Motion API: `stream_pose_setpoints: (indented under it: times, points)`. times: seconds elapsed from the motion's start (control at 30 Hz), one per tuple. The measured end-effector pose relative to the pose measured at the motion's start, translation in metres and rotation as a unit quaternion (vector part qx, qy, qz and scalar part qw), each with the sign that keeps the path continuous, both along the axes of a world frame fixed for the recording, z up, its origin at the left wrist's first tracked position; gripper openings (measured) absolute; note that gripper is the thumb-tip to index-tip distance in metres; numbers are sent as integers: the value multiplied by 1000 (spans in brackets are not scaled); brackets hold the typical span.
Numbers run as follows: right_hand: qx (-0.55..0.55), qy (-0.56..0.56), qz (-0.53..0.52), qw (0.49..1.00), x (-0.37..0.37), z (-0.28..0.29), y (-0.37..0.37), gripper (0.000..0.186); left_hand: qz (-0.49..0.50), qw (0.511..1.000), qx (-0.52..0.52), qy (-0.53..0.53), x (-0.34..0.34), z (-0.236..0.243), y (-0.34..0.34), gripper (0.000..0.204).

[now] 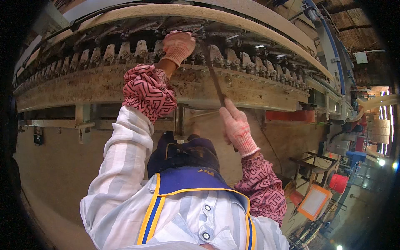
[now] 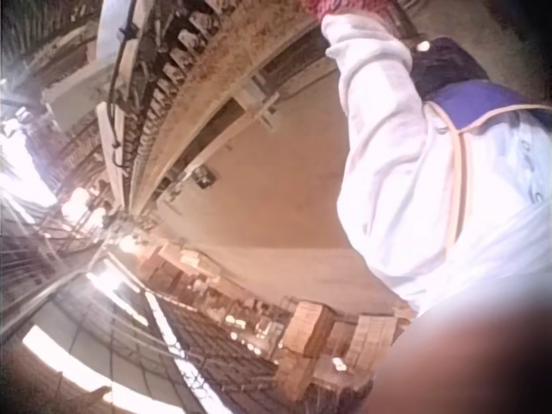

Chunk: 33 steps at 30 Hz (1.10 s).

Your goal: The person uses a long metal rod to adjust a series of metal components on a large industrial machine. They repeatedly insert and rotate the rod at different points along the machine's curved frame. At the end, they pick up a small dark cylindrical object and hold it up to the camera.

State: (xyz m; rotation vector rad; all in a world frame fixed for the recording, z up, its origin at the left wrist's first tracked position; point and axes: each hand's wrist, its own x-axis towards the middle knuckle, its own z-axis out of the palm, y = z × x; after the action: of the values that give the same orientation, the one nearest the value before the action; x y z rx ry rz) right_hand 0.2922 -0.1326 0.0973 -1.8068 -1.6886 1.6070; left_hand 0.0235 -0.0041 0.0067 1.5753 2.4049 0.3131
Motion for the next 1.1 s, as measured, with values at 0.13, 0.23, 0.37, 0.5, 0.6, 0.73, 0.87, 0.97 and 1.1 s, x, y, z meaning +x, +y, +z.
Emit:
stream_pose_setpoints:
  times: [0.13, 0.23, 0.37, 0.5, 0.6, 0.73, 0.87, 0.97, 1.1]
  points:
    - [-1, -14, -22, 1000, -7, -9, 5, 56, 57, 994, 84, -45, -7, -20, 7, 44]
    - [-6, -17, -28, 999, -10, -9, 8, 55, 83, 993, 83, -26, 0, -19, 6, 43]
    - [-5, -20, -47, 999, -13, -9, 11, 54, -18, 993, -119, -3, -3, 14, 7, 40]
    - [4, -44, -38, 998, -18, -1, 14, 52, 55, 996, -56, -46, -4, 10, 6, 39]
    - [-18, -21, -50, 998, -21, 10, 14, 52, 31, 997, -40, -64, -8, 15, 0, 40]
    - [-22, -54, -8, 998, -18, 21, 21, 49, 32, 995, -34, -83, -10, 0, 5, 39]
    - [1, -80, -12, 997, -29, 21, 30, 41, -11, 994, 48, 96, 8, -5, -4, 33]
    - [-24, -84, 7, 996, -30, 15, 27, 25, 16, 994, -80, -68, -1, -7, 19, 40]
    - [-122, 79, -74, 987, -23, 0, 17, 22, 72, 997, -27, -30, 3, -4, 15, 37]
